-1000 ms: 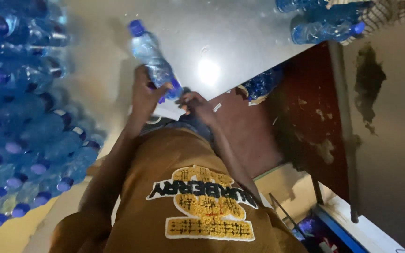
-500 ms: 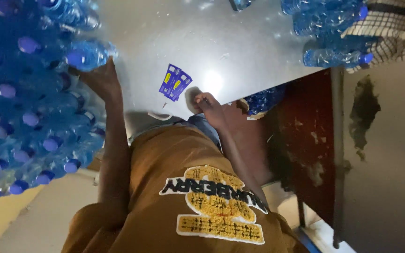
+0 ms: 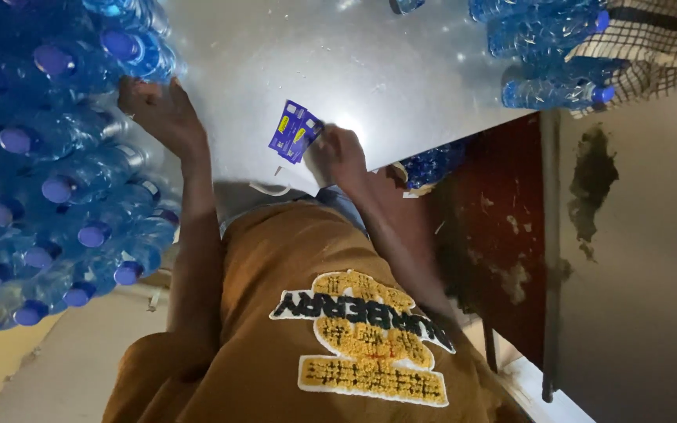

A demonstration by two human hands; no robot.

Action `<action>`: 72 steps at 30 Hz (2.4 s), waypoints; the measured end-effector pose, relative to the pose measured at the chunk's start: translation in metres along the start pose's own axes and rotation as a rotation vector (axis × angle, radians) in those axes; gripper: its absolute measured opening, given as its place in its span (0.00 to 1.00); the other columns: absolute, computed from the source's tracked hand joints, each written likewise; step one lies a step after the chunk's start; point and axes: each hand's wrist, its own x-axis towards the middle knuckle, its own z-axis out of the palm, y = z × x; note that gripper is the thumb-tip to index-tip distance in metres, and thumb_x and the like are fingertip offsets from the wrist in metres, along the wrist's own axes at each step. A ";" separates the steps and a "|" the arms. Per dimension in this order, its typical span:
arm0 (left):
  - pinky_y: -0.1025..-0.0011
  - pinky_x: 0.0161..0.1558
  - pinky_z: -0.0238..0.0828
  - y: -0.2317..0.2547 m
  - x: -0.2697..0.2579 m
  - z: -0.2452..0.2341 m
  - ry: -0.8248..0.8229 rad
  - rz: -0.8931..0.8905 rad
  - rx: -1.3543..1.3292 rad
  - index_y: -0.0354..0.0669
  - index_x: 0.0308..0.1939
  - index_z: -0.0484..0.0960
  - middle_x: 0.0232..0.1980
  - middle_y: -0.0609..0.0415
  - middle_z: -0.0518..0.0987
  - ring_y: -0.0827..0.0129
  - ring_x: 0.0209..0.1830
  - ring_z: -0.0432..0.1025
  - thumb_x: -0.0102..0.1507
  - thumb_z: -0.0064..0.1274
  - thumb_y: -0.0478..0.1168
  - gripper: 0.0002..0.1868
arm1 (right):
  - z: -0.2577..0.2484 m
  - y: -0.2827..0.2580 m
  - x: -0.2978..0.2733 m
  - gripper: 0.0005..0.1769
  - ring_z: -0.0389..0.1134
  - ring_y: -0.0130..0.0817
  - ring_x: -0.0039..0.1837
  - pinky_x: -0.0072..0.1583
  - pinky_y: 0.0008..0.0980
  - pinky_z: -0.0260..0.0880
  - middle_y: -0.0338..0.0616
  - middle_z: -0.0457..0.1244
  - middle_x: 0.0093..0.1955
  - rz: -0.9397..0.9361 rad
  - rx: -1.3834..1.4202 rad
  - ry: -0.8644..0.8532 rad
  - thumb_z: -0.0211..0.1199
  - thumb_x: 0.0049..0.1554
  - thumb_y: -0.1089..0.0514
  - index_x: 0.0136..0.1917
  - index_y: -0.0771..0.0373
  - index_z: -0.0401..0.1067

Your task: Manually applying adhesive labels to plastic water bottles by peeling them from a backing and wrapping them around the bottles.

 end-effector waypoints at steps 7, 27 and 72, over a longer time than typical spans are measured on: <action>0.66 0.52 0.74 0.064 -0.020 -0.034 -0.247 -0.275 -0.098 0.42 0.62 0.72 0.52 0.56 0.71 0.71 0.51 0.69 0.76 0.59 0.34 0.13 | 0.060 0.071 0.099 0.30 0.65 0.56 0.68 0.65 0.59 0.72 0.45 0.63 0.63 -0.237 -0.341 0.050 0.77 0.59 0.37 0.68 0.49 0.77; 0.50 0.61 0.72 0.173 -0.045 0.056 -1.597 -0.270 -0.262 0.53 0.53 0.91 0.50 0.44 0.87 0.47 0.56 0.81 0.72 0.52 0.51 0.16 | -0.033 0.008 -0.002 0.15 0.61 0.61 0.80 0.77 0.60 0.63 0.52 0.68 0.71 -0.286 0.186 0.167 0.61 0.68 0.71 0.58 0.56 0.84; 0.53 0.57 0.77 0.276 -0.140 0.023 -1.565 -0.063 -0.505 0.45 0.57 0.87 0.48 0.43 0.85 0.53 0.52 0.82 0.73 0.60 0.53 0.18 | -0.106 0.067 -0.110 0.10 0.74 0.40 0.51 0.56 0.46 0.80 0.56 0.70 0.47 0.004 0.534 0.492 0.58 0.74 0.59 0.60 0.65 0.77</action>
